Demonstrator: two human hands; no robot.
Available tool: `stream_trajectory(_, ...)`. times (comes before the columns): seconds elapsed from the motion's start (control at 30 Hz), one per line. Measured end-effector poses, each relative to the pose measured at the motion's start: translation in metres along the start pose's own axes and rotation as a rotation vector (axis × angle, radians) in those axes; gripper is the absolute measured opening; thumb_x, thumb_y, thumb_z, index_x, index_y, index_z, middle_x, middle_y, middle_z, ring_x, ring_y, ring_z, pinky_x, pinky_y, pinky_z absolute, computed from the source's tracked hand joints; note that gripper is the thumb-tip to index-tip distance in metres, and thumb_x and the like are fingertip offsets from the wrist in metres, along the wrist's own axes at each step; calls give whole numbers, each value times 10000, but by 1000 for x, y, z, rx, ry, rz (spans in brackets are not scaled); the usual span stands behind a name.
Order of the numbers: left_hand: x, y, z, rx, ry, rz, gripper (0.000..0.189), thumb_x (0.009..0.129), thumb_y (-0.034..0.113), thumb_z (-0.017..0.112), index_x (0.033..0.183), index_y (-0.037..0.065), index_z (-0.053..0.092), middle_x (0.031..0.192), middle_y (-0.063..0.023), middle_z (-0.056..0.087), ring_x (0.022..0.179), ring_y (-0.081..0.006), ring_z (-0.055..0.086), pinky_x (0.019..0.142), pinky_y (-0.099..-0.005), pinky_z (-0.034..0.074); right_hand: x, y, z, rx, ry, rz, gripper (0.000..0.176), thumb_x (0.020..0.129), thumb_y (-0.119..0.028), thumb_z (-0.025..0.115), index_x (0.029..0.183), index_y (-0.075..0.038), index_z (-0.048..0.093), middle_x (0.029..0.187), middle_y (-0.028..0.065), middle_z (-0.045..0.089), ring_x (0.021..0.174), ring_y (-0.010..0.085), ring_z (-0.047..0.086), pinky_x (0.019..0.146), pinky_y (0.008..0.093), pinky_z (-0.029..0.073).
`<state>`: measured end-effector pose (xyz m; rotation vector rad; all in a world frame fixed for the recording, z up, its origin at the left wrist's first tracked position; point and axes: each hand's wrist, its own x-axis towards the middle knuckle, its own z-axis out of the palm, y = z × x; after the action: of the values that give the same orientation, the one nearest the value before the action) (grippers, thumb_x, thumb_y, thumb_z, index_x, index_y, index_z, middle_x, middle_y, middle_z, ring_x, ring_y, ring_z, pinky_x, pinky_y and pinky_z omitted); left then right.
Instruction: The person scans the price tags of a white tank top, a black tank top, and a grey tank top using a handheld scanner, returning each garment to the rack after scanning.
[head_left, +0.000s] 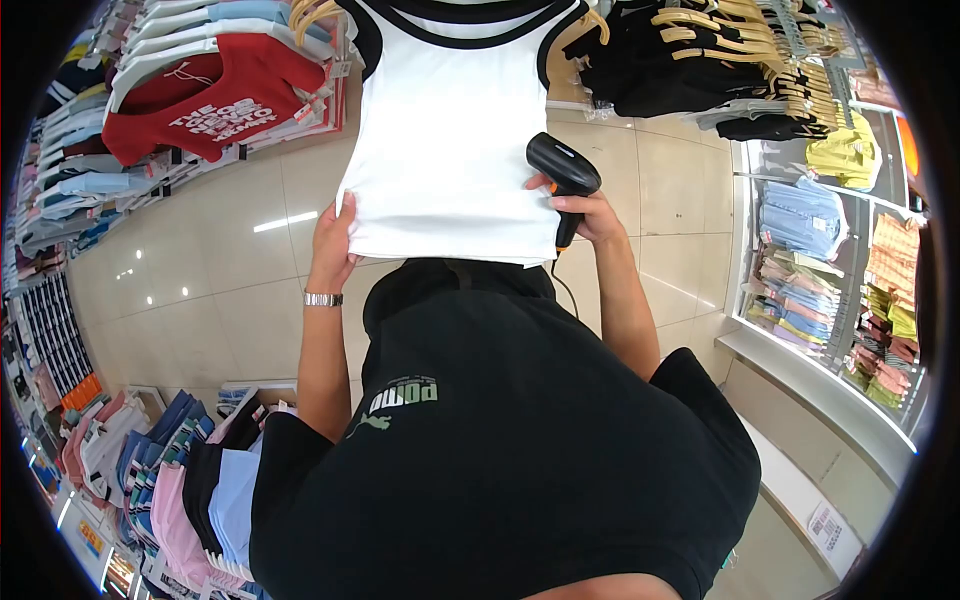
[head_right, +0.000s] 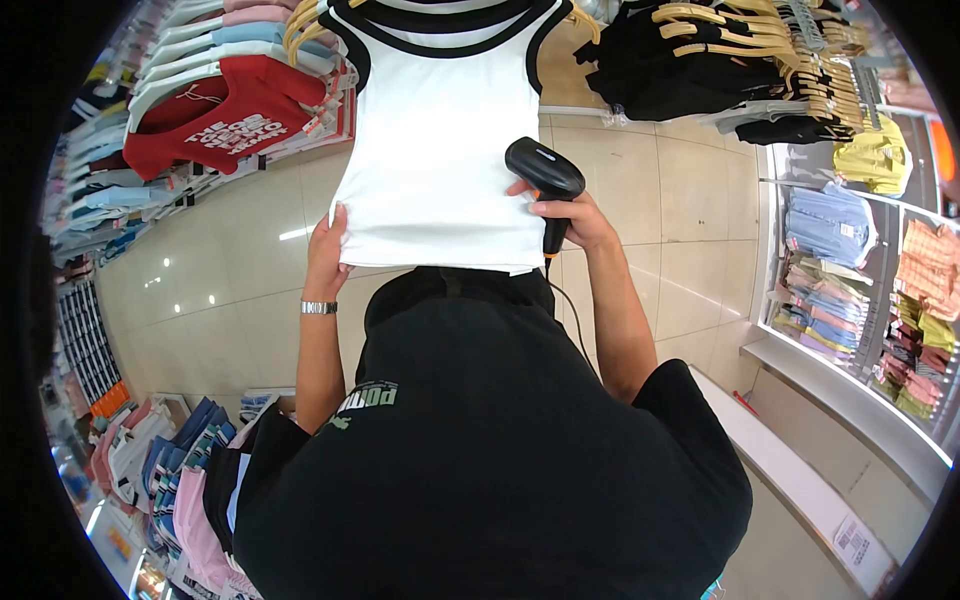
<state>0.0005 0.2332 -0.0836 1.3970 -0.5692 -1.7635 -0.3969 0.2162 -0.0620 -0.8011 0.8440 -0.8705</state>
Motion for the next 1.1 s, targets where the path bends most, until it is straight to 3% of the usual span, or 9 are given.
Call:
stream_trajectory(0.27, -1, 4, -8, -8, 54, 25, 400, 1047, 411, 501, 1197, 51, 591, 689, 30, 590, 389, -24, 408, 324, -198, 281, -2, -4, 4, 8, 180, 72, 237, 760, -75, 738, 980, -28, 663, 929, 37, 649, 830, 126, 563, 777, 283, 449)
stream_trajectory(0.37, 1, 2, -14, 26, 70, 60, 398, 1048, 409, 499, 1198, 53, 596, 699, 28, 598, 397, -27, 416, 325, -199, 283, -3, -6, -3, 2, 293, 83, 208, 745, -90, 744, 925, -33, 654, 887, 24, 628, 819, 127, 573, 753, 280, 453)
stream_trajectory(0.77, 8, 0, -59, 150, 278, 203, 399, 1038, 422, 517, 1161, 53, 609, 700, 39, 584, 444, -24, 447, 329, -203, 284, -17, -17, -69, 176, 299, -89, 181, 749, -114, 695, 882, -20, 617, 788, 30, 590, 689, 137, 582, 667, 279, 481)
stream_trajectory(0.97, 6, 4, -36, 147, 211, 125, 408, 1035, 416, 527, 1184, 45, 606, 691, 41, 576, 440, -21, 450, 328, -203, 297, -13, -19, -54, 8, 327, -4, 226, 731, -122, 705, 916, -12, 637, 854, 44, 622, 754, 138, 582, 718, 281, 469)
stream_trajectory(1.1, -4, 3, -3, 223, 46, 69, 417, 1035, 401, 531, 1237, 40, 591, 702, 39, 586, 439, -20, 455, 330, -200, 308, -5, -16, -28, -142, 120, 94, 307, 755, -57, 716, 1053, -17, 650, 1014, 48, 673, 907, 130, 570, 835, 282, 444)
